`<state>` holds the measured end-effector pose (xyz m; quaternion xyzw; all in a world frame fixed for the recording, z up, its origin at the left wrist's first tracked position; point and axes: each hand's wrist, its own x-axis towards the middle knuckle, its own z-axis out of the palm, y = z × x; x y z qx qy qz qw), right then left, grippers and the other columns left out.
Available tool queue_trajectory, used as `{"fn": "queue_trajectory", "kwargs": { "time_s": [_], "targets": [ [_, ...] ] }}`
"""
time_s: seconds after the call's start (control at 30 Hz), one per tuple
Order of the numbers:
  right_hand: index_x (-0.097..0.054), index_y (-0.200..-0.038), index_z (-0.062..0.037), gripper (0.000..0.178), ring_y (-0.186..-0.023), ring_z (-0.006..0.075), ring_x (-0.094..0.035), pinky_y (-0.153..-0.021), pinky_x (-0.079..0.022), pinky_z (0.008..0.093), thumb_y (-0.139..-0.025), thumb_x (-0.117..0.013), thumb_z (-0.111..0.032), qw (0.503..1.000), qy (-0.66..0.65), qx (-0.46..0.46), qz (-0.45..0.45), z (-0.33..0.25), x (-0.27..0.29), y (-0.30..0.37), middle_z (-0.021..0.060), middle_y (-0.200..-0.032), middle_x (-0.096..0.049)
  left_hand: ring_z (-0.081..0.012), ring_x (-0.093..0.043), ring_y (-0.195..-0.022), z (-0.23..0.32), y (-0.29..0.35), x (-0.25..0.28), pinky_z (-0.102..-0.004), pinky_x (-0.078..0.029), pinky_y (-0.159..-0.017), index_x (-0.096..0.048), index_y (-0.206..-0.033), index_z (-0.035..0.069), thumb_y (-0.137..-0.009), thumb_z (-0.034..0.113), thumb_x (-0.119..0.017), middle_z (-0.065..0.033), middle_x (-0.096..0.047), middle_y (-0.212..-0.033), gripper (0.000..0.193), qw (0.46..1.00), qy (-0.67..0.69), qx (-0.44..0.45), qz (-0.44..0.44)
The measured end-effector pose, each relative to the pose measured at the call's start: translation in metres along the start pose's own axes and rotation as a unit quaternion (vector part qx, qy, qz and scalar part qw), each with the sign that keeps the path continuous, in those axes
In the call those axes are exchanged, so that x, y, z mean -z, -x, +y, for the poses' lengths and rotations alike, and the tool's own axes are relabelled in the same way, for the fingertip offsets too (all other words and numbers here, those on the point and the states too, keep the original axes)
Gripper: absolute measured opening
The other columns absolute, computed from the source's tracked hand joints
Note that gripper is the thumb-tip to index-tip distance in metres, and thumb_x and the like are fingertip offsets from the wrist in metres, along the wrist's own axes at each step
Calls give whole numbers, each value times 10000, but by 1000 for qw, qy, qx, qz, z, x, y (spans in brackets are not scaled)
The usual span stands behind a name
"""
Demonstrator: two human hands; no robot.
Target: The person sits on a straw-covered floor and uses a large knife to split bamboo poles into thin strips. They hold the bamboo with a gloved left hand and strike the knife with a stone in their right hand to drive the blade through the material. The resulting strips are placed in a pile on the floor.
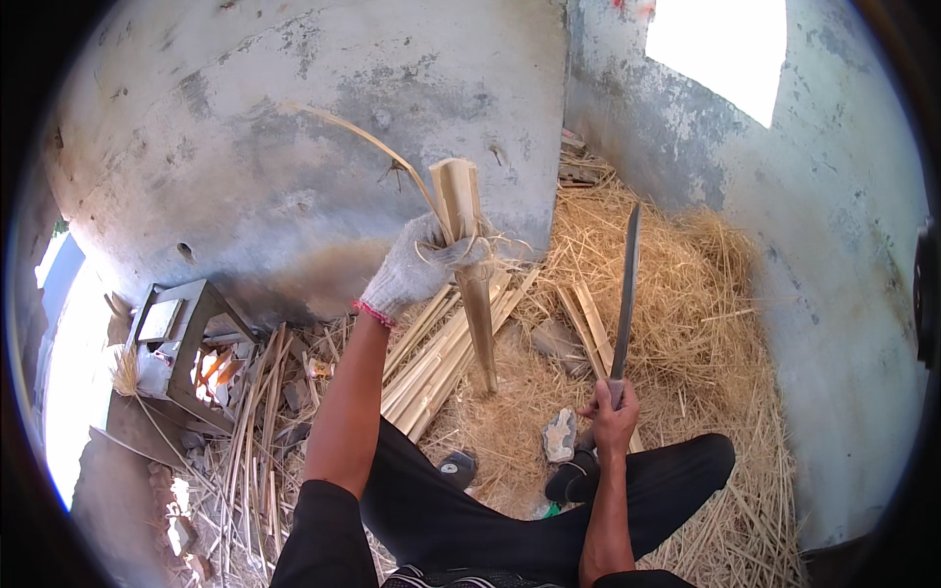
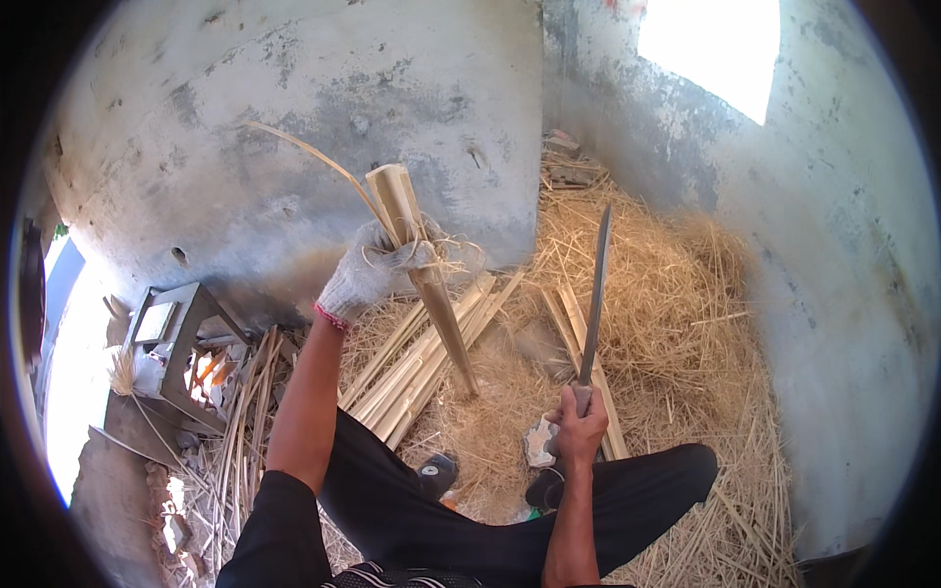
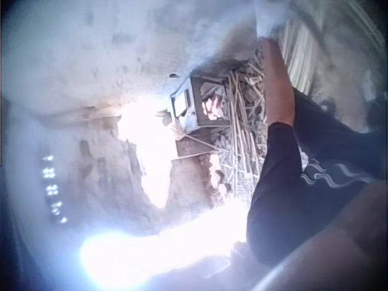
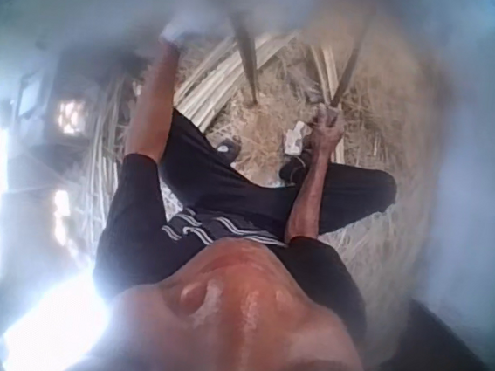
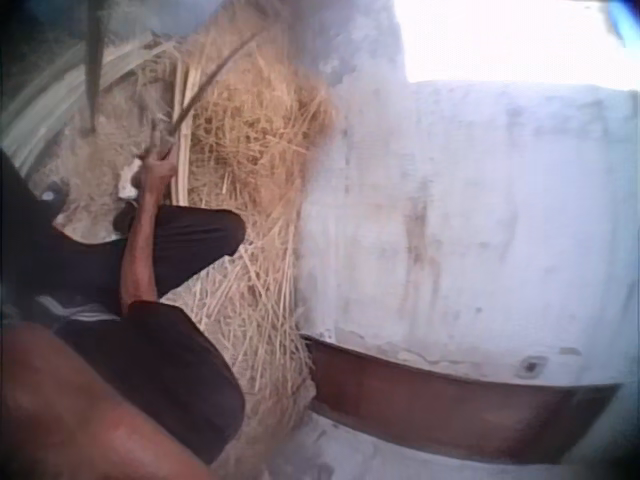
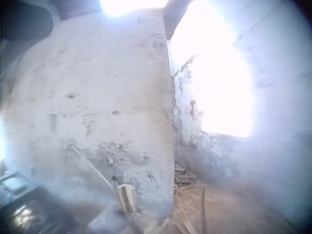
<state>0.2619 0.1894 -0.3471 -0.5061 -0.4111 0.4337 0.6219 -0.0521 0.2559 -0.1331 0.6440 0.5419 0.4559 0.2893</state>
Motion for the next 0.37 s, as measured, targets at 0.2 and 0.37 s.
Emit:
{"fn": "queue_trajectory", "kwargs": {
  "time_s": [0.2, 0.37],
  "targets": [
    [-412, -1388, 3, 454, -451, 60, -500, -400, -388, 236, -1007, -593, -165, 966, -113, 157, -169, -142, -57, 69, -15, -606, -509, -93, -604, -741, -5, 10, -11, -305, -522, -678, -701, -976, 13, -911, 250, -754, -21, -687, -802, 251, 995, 67, -57, -44],
    [-192, -1557, -17, 814, -477, 103, -543, -455, -426, 232, -966, -678, -294, 910, 115, 341, -207, -174, -81, 91, -14, -607, -533, -110, -615, -787, 5, 25, -23, -307, -529, -737, -697, -1046, 26, -926, 234, -741, -25, -709, -880, 244, 993, 84, -66, -50]
  ]
}}
